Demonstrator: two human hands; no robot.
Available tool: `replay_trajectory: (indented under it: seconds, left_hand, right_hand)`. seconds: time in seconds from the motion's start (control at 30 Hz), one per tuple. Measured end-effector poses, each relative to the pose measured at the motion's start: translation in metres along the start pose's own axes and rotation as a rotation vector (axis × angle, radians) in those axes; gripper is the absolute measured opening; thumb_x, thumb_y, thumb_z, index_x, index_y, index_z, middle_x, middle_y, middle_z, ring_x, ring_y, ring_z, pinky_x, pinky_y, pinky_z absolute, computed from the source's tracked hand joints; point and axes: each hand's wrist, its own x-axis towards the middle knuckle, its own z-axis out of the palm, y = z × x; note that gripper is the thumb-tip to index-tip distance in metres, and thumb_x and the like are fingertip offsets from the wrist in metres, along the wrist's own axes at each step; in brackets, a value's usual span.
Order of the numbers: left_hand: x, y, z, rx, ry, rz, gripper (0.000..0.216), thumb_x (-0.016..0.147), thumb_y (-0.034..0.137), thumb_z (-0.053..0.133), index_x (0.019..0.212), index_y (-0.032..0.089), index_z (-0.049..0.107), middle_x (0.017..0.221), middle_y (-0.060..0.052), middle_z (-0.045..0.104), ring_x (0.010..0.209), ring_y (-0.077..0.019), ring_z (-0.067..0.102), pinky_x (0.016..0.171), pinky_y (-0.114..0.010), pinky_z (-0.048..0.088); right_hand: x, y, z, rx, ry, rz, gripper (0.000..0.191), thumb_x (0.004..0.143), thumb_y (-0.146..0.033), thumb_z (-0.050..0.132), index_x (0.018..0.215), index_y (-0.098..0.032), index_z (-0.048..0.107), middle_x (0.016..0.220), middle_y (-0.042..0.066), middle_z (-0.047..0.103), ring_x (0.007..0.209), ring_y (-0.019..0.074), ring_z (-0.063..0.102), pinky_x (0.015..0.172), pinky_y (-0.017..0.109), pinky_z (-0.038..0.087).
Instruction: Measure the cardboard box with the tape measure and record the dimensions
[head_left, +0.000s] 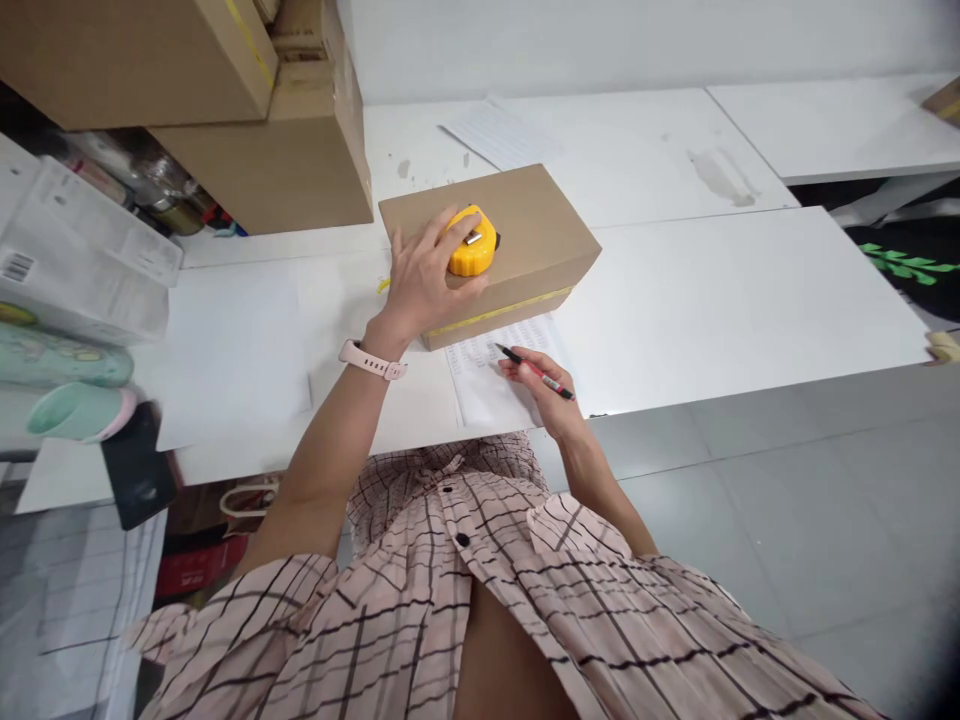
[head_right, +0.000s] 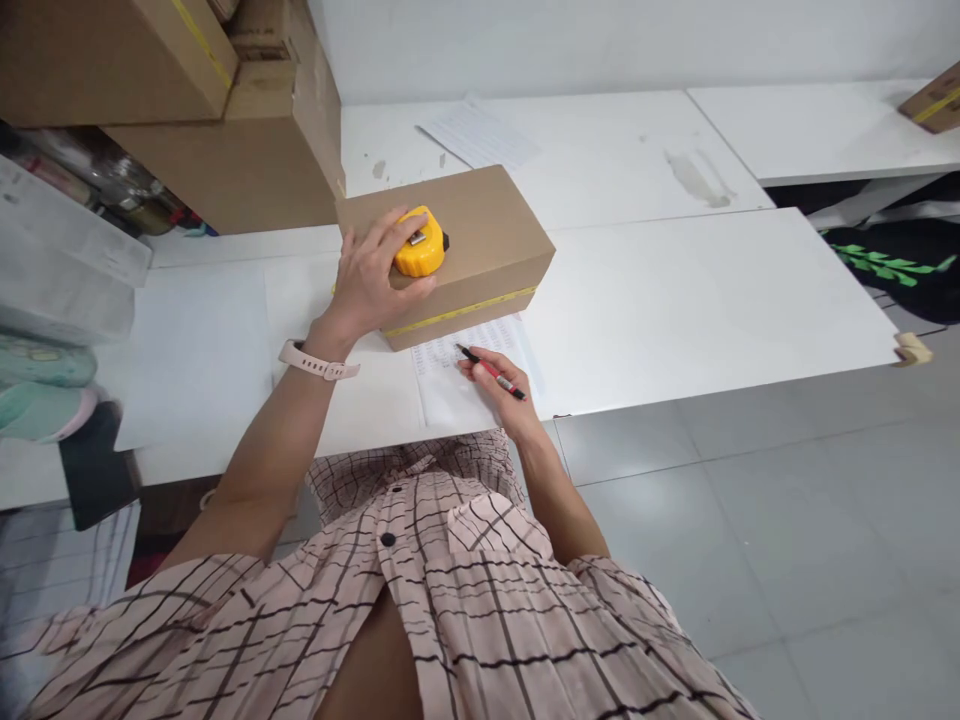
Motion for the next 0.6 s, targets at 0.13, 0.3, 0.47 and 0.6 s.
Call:
replay_trajectory:
  seconds: [0.13,0.3,0.47,0.6]
  left_hand:
    - [0.001,0.000,0.004,-0.016,0.000,0.013,0.069,0.091,0.050,0.060,0.152,0.024,0.044,0.161,-0.010,0.040,0.149,-0.0407,0.036,0.121,-0.069,0.006]
    - [0.000,0.002,0.000,-0.008,0.073,-0.016,0.069,0.090,0.053,0.063,0.151,0.025,0.045,0.158,-0.011,0.043,0.149,-0.0394,0.037,0.123,-0.067,0.014]
    - [-0.060,0.028,0.021,-0.009,0.280,-0.069,0.039,0.095,0.045,0.057,0.127,0.024,0.064,0.131,-0.011,0.066,0.130,-0.0344,0.057,0.115,-0.058,0.038]
    - [-0.125,0.058,0.064,-0.129,-0.107,-0.104,0.030,0.099,0.033,0.046,0.111,0.021,0.071,0.116,-0.011,0.074,0.099,-0.0292,0.072,0.093,-0.045,0.054]
  right_hand:
    - [0.018,0.013,0.014,-0.160,0.137,-0.051,0.035,0.087,-0.057,0.065,0.081,-0.023,0.057,0.073,-0.002,0.058,0.069,0.0148,0.052,0.069,0.032,0.046]
    - [0.031,0.014,0.011,-0.226,0.040,-0.100,0.030,0.092,-0.054,0.059,0.094,-0.024,0.055,0.079,-0.002,0.057,0.073,0.0146,0.052,0.071,0.030,0.043]
    - [0.033,0.015,0.004,-0.246,0.040,-0.100,0.030,0.086,-0.051,0.068,0.089,-0.023,0.058,0.081,-0.001,0.058,0.074,0.0147,0.051,0.070,0.030,0.042]
    - [0.034,0.016,0.007,-0.287,0.168,-0.128,0.024,0.090,-0.039,0.060,0.075,-0.024,0.048,0.070,-0.004,0.048,0.069,0.0141,0.045,0.067,0.030,0.039]
